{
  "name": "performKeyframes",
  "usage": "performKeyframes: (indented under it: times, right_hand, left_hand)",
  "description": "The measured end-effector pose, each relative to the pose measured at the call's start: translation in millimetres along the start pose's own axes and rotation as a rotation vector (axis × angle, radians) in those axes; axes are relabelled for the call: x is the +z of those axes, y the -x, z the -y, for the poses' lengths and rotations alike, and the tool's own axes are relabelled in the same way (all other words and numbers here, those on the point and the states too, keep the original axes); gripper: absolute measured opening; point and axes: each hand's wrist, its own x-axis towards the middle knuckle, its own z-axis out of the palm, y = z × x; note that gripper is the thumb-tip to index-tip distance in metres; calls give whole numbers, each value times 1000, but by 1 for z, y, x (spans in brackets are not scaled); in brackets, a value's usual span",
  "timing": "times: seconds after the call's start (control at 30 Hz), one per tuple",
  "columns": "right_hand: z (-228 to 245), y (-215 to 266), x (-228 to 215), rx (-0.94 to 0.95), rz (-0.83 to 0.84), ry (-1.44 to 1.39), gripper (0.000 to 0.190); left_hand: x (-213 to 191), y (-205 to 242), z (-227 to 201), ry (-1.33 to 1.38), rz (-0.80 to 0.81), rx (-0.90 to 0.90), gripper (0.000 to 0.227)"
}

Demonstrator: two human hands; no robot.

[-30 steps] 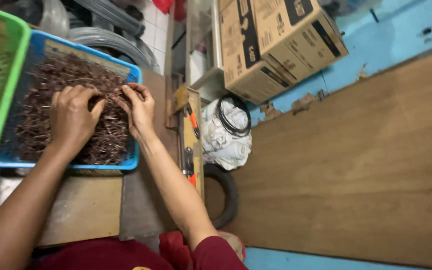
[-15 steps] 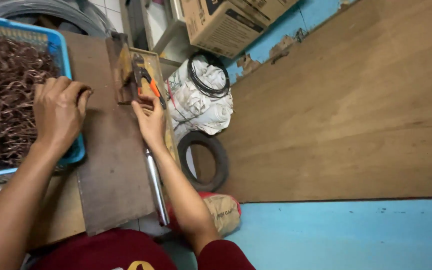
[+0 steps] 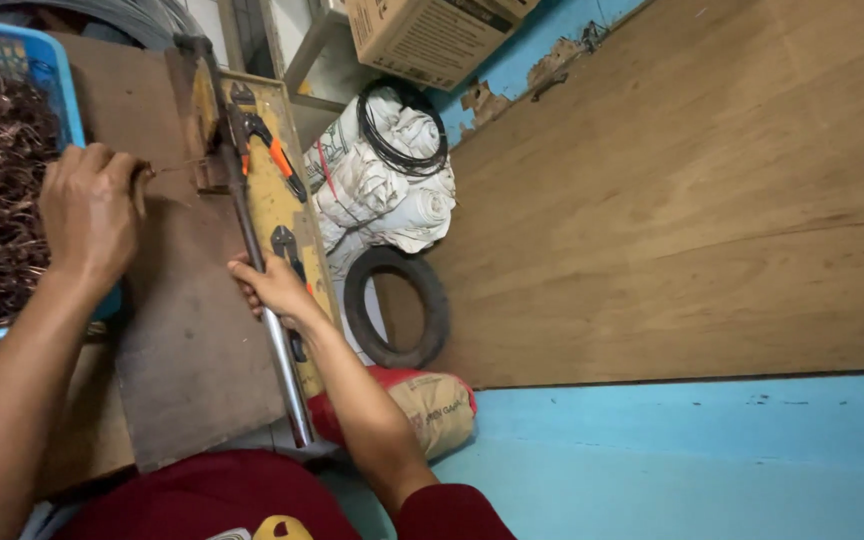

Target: Bending small metal clips one by one using a manual lever-operated jig on a workbench.

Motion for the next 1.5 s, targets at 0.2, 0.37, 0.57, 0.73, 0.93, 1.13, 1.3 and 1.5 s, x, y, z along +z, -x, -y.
performKeyframes:
  times: [0.2,0.37,0.57,0.73,0.93,1.13,1.3,1.5]
  right_hand:
    - [58,28,-9,-52,105,58,31]
    - [105,40,-11,-40,216,-44,31]
    - [109,39,-17,-52,255,-3,26]
    - [108,41,-13,-41,270,-29,28]
    - [109,40,-11,-44,275,-82,25]
    - [111,44,-10,-34,276,-20,26]
    - [101,43,-7,14,181,-7,35]
    - [99,42,-2,45,126,0,33]
  left_hand:
    - [33,1,3,5,32,25,9]
    - [56,-10,-4,46,56,-12,14]
    - [103,-20,6,220,150,-124,21]
    - [111,-26,10,264,174,-161,18]
    - [110,-28,6,372,140,-165,14]
    - [119,-29,9,315,102,-133,12]
    - [135,-30,13,119,53,-59,17]
    - [129,-25,8,131,21,-35,9]
